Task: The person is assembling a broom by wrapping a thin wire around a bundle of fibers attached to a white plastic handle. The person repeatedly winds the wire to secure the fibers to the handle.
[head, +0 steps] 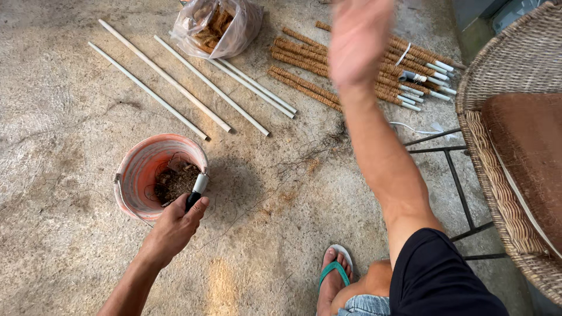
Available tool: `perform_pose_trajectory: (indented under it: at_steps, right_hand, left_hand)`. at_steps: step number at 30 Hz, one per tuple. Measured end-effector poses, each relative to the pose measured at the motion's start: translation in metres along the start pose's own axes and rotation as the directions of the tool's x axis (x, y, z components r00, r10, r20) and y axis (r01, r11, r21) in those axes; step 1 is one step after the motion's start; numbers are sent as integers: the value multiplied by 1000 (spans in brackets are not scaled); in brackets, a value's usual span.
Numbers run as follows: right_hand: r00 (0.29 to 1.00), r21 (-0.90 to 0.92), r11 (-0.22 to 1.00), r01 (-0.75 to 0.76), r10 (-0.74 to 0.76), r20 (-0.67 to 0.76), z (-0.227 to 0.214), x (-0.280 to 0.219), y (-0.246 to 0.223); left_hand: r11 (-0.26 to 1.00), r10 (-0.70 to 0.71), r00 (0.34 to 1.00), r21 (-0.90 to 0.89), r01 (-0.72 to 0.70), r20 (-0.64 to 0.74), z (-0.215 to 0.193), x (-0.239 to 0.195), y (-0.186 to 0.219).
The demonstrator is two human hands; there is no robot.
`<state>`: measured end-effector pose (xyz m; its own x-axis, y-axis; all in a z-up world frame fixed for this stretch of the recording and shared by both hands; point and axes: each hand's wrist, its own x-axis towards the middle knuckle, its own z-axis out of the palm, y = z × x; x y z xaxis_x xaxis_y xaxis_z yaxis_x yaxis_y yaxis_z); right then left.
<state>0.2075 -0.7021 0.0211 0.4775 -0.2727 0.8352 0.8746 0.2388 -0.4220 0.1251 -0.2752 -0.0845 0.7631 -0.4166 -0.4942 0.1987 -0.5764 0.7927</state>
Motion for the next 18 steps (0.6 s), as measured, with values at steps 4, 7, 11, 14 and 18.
perform_pose_trajectory:
  at_steps: [4,7,11,14,18]
  right_hand:
    - [805,-175,876,-449,482,345,78,-80,26]
    - [369,-435,587,-683,791,488,118,-135,30]
    - [164,-496,490,-716,810,563,144,-178,32]
    - [174,-494,470,-732,829,531,145,-191,37]
    - [165,-540,430,-723,867,470,142,-205,47]
  left_hand:
    - [1000,-27,1000,-9,27,12,6,-7,19]
    - [996,23,999,-92,-21,26,10,-11,27]
    - [969,46,998,-246,-35,38,13,-14,25]
    - [898,60,997,-438,-31,53,12,-12,17]
    - [842,70,997,-537,-42,31,6,-6,4]
